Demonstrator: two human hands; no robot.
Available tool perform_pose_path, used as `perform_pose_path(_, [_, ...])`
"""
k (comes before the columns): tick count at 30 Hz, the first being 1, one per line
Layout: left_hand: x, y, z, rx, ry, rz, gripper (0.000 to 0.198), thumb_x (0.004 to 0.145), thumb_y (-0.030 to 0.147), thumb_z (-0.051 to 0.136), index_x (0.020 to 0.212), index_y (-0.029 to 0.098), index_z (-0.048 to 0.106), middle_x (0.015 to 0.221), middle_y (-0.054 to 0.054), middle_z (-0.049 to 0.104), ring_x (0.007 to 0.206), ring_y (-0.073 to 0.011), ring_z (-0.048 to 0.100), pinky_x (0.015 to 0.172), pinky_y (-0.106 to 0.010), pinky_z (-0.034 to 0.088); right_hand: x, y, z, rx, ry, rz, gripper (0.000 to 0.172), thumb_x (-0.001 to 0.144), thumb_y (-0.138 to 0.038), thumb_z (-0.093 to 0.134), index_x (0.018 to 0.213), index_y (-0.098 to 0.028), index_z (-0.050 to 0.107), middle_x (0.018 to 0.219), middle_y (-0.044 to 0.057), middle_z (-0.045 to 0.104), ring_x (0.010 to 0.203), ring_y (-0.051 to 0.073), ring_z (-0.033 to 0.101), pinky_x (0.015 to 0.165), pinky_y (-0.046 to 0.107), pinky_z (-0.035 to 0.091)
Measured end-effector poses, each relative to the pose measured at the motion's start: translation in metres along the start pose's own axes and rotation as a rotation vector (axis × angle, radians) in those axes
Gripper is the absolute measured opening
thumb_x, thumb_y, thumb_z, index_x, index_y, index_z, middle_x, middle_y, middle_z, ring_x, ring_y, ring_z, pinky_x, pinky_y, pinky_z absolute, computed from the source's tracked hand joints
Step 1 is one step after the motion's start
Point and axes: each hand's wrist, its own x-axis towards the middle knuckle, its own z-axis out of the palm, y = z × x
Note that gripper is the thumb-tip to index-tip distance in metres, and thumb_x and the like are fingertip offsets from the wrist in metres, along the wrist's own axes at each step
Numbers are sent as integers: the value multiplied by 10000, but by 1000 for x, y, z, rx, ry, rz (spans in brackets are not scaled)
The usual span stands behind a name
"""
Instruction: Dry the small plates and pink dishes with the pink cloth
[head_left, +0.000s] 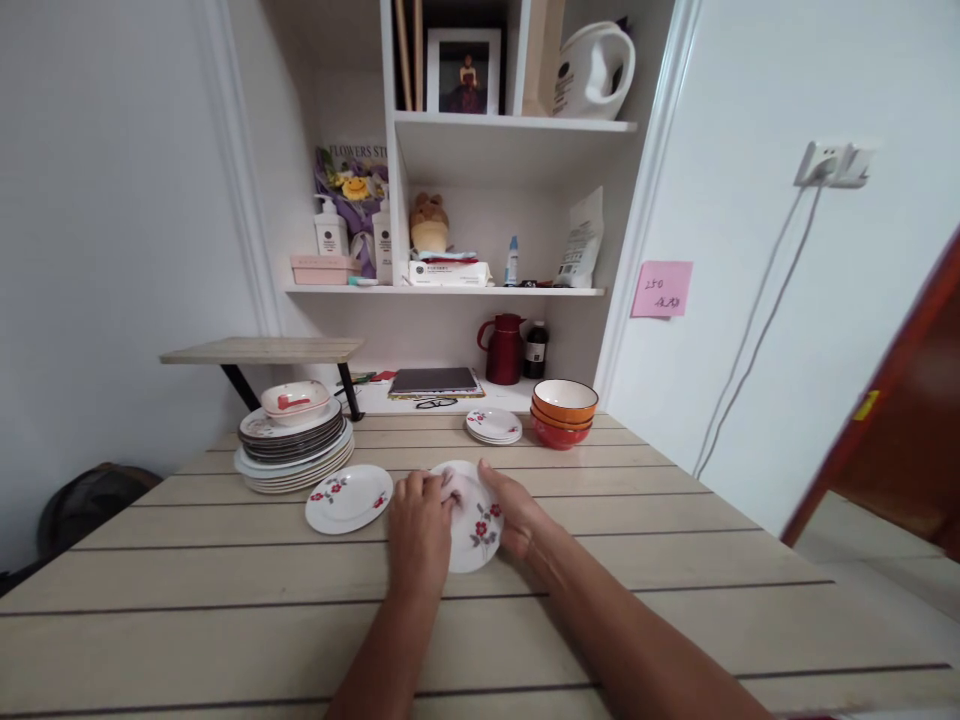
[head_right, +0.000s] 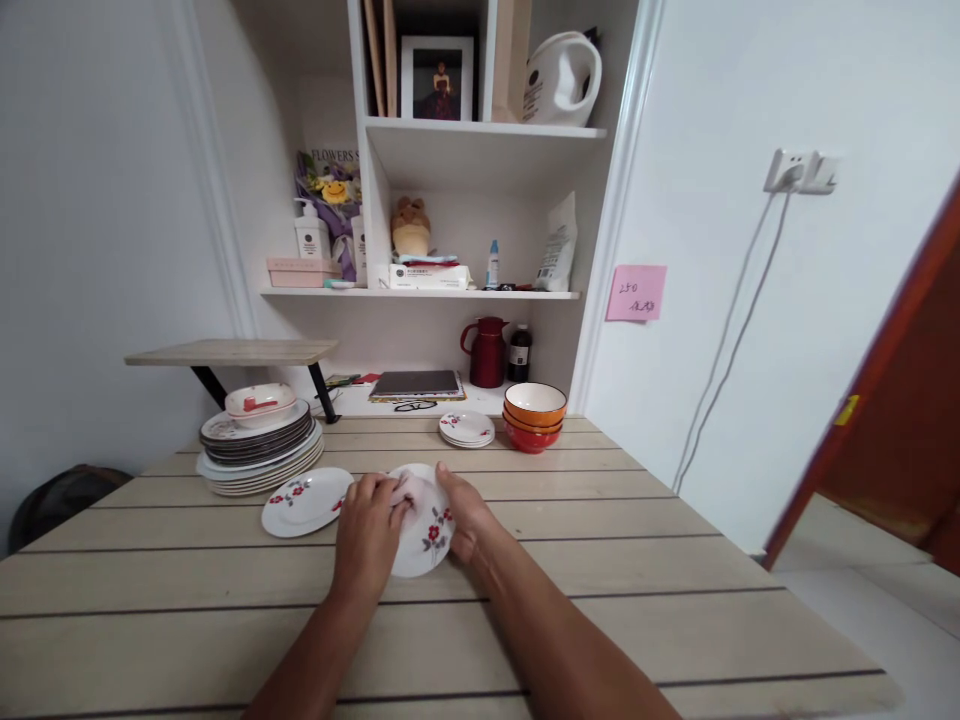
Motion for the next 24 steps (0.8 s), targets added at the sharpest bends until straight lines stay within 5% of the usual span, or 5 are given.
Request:
perform_pose_path(5, [-1, 4, 9, -97, 53, 90, 283, 824, 147, 626, 1100, 208, 617, 1138, -70, 597, 1109, -236, 519, 962, -410, 429, 0, 9, 5, 4, 4, 15, 315, 944, -404, 493, 933, -121, 630, 714, 75, 732, 646, 199, 698, 745, 344, 554])
perform_pose_path(12, [-5, 18, 23, -214, -71, 320, 357, 809, 190, 676, 1155, 184, 586, 1283, -98, 590, 1207, -263, 522, 1014, -450, 435, 0, -10, -3, 69, 82, 32, 467, 967, -488, 402, 974, -85, 637, 807, 119, 742, 757, 215, 714, 784, 338, 553])
perform_pose_path(18, [-6, 22, 12, -135, -20, 240, 283, 847, 202, 639, 1128, 201, 604, 1236, -69, 617, 1154, -244, 537, 994, -434, 446, -5, -30, -9, 125, 2, -76, 474, 988, -444, 362, 1153, -66, 594, 965, 168, 745, 891, 246, 717, 822, 377, 556])
perform_pose_path(24, [-3, 10, 2, -45, 89, 84, 267, 848, 204, 634, 1113, 177, 619, 1133, -82, 617, 1076, -257, 523, 952, -431, 458, -10, -18, 1, 22, -14, -49, 399, 981, -384, 408, 1137, -68, 596, 832, 135, 756, 764, 245, 726, 775, 397, 571])
